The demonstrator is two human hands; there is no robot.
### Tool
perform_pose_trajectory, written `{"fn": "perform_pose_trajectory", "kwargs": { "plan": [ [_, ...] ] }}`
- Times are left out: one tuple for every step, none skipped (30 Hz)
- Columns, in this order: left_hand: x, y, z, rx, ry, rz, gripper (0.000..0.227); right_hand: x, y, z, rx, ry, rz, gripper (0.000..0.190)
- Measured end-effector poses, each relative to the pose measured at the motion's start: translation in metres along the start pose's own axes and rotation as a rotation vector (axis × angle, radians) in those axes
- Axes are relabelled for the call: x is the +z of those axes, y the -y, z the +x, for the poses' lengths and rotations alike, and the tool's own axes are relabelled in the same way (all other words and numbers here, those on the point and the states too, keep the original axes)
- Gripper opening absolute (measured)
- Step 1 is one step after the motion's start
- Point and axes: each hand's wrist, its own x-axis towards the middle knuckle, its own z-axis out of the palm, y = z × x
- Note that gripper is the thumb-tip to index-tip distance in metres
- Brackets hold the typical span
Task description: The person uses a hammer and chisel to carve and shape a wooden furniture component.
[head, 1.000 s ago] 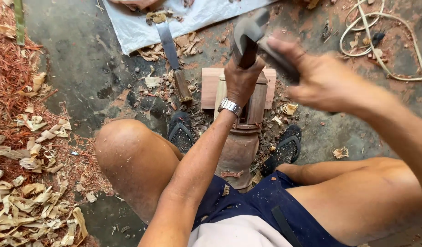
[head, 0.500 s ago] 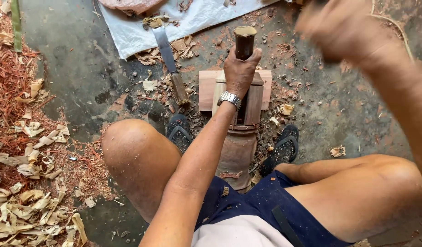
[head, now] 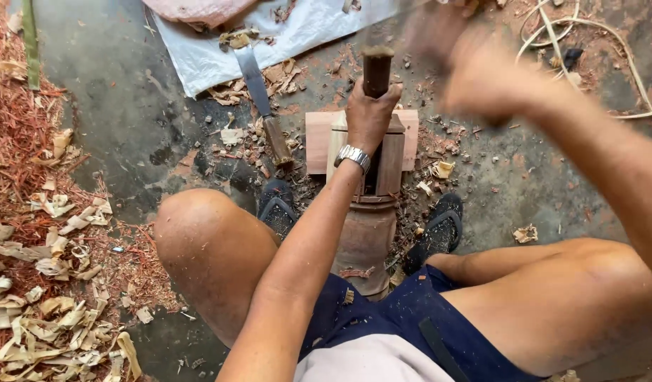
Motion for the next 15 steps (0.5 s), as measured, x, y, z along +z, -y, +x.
{"fn": "perform_pose_trajectory", "kwargs": {
  "plan": [
    [-0.003, -0.005, -0.004, -0.007, 0.001, 0.101, 0.037, -0.013, 0.013, -0.016, 0.017, 0.107, 0.290, 0.056],
    [-0.004, -0.007, -0.011, -0.016, 0.008, 0.201, 0.038, -0.023, 0.025, -0.033, 0.038, 0.215, 0.584, 0.100],
    [-0.007, -0.017, -0.026, -0.012, 0.017, 0.200, 0.038, -0.028, 0.028, -0.055, 0.046, 0.212, 0.588, 0.100],
    [-0.016, -0.026, -0.038, -0.040, 0.054, 0.083, 0.037, -0.035, 0.035, -0.072, 0.044, 0.208, 0.649, 0.099],
    [-0.025, -0.036, -0.050, -0.066, 0.091, -0.033, 0.035, -0.042, 0.041, -0.090, 0.042, 0.204, 0.710, 0.098],
    [-0.029, -0.040, -0.056, -0.059, 0.088, -0.027, 0.035, -0.029, 0.042, -0.104, 0.035, 0.198, 0.714, 0.098],
    [-0.033, -0.044, -0.063, 0.078, 0.247, 0.024, 0.034, -0.014, 0.042, -0.119, -0.008, 0.061, 0.849, 0.099],
    [-0.033, -0.044, -0.071, 0.217, 0.412, 0.073, 0.035, 0.005, 0.041, -0.134, -0.042, -0.085, 0.982, 0.100],
    [-0.040, -0.053, -0.065, 0.226, 0.415, 0.078, 0.035, 0.025, 0.040, -0.147, -0.045, -0.095, 0.985, 0.100],
    [-0.048, -0.066, -0.059, 0.105, 0.387, -0.119, 0.032, 0.041, 0.040, -0.161, -0.112, -0.235, 1.154, 0.099],
    [-0.056, -0.079, -0.054, -0.018, 0.356, -0.314, 0.030, 0.057, 0.041, -0.174, -0.182, -0.378, 1.319, 0.099],
    [-0.068, -0.092, -0.060, -0.021, 0.359, -0.306, 0.030, 0.074, 0.048, -0.189, -0.181, -0.378, 1.328, 0.099],
    [-0.081, -0.105, -0.065, 0.040, 0.301, -0.292, 0.029, 0.091, 0.056, -0.204, -0.112, -0.563, 1.256, 0.099],
    [-0.092, -0.129, -0.060, 0.125, 0.233, -0.288, 0.028, 0.096, 0.059, -0.212, -0.062, -0.756, 1.159, 0.098],
    [-0.090, -0.130, -0.062, 0.146, 0.225, -0.291, 0.028, 0.105, 0.058, -0.216, -0.080, -0.770, 1.152, 0.098]
  ]
}}
